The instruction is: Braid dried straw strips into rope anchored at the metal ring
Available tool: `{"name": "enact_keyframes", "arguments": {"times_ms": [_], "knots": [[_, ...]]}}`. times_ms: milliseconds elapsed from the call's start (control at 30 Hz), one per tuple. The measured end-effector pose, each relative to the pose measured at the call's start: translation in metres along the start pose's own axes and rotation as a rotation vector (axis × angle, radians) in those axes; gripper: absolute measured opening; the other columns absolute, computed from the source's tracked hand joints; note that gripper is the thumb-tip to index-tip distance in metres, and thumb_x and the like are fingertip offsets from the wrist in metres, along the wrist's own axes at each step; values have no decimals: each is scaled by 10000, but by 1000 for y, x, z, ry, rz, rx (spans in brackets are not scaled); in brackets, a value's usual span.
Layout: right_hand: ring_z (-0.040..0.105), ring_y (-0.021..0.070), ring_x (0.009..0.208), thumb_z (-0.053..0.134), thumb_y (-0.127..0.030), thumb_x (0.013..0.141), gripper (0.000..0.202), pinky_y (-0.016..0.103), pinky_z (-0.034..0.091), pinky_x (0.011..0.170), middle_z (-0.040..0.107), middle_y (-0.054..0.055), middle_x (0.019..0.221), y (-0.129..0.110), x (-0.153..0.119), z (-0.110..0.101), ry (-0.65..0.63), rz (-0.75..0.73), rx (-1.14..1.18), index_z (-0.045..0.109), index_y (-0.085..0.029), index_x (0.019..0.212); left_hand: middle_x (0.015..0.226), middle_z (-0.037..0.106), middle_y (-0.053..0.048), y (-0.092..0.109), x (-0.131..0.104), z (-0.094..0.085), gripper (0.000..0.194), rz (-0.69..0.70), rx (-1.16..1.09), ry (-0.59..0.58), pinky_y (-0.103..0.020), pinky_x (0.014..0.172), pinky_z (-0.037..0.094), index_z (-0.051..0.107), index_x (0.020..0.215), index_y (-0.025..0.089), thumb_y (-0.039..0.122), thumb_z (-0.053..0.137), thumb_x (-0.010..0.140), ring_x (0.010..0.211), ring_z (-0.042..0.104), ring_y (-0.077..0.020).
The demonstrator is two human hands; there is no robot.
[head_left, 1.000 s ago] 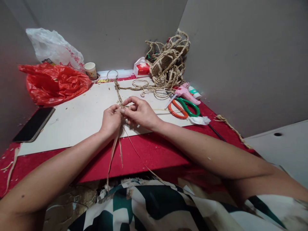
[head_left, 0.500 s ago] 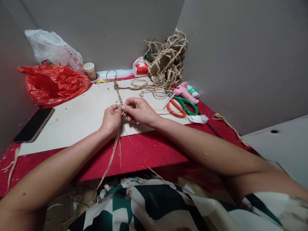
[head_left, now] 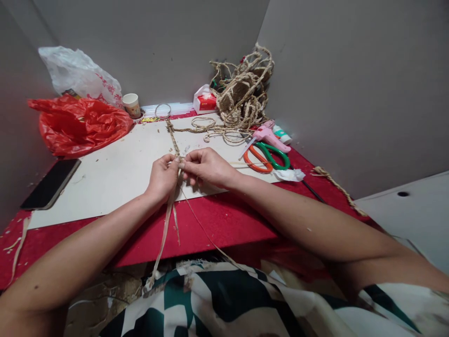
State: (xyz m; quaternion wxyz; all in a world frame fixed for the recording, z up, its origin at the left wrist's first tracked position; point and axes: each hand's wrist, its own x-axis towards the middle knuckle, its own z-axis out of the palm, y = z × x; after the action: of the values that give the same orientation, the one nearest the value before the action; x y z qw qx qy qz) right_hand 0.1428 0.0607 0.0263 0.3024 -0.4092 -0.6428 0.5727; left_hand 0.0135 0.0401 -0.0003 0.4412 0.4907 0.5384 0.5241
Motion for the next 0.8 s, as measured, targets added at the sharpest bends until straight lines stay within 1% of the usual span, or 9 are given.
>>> {"name": "enact_keyframes", "arguments": {"times_ms": [133,333,467,567,667,800], "knots": [[500,43,381,614,-172,820,203,132,378,315,594,-11,555,2,0,1,-13,5,79,523,-121,646,490,528,18,-3,2,-1,141,36,3,-7,-188,418,318,529,702,165,238,528,822,403,442,-75],[537,55,410,587,-151,816,178,137,400,332,620,4,583,2,-1,3,-45,-11,86,530,-122,649,485,522,19,-5,2,1,153,17,-24,40,-184,425,331,537,698,163,253,537,822,419,465,-83],[549,52,421,569,-141,813,164,126,394,341,633,15,604,2,-3,5,-56,-31,53,538,-117,653,451,499,20,-3,0,1,171,11,28,56,-182,407,305,541,692,163,259,524,832,399,436,-80],[546,54,411,546,-107,804,160,132,387,348,626,8,594,1,-4,7,-37,-48,20,524,-125,646,441,492,20,-3,1,0,181,13,50,64,-184,405,296,543,682,166,263,521,833,396,431,-81],[533,56,391,512,-73,793,186,142,378,353,598,-7,554,0,-4,8,-14,-74,-31,498,-136,619,459,501,19,-4,3,0,175,33,56,74,-184,414,302,546,680,167,254,518,829,409,440,-82],[513,67,372,510,-34,745,201,158,367,352,553,-23,483,0,-4,10,18,-91,-137,481,-150,583,488,515,18,-4,4,1,166,45,81,96,-190,424,321,537,668,164,241,524,815,419,437,-82]]}}
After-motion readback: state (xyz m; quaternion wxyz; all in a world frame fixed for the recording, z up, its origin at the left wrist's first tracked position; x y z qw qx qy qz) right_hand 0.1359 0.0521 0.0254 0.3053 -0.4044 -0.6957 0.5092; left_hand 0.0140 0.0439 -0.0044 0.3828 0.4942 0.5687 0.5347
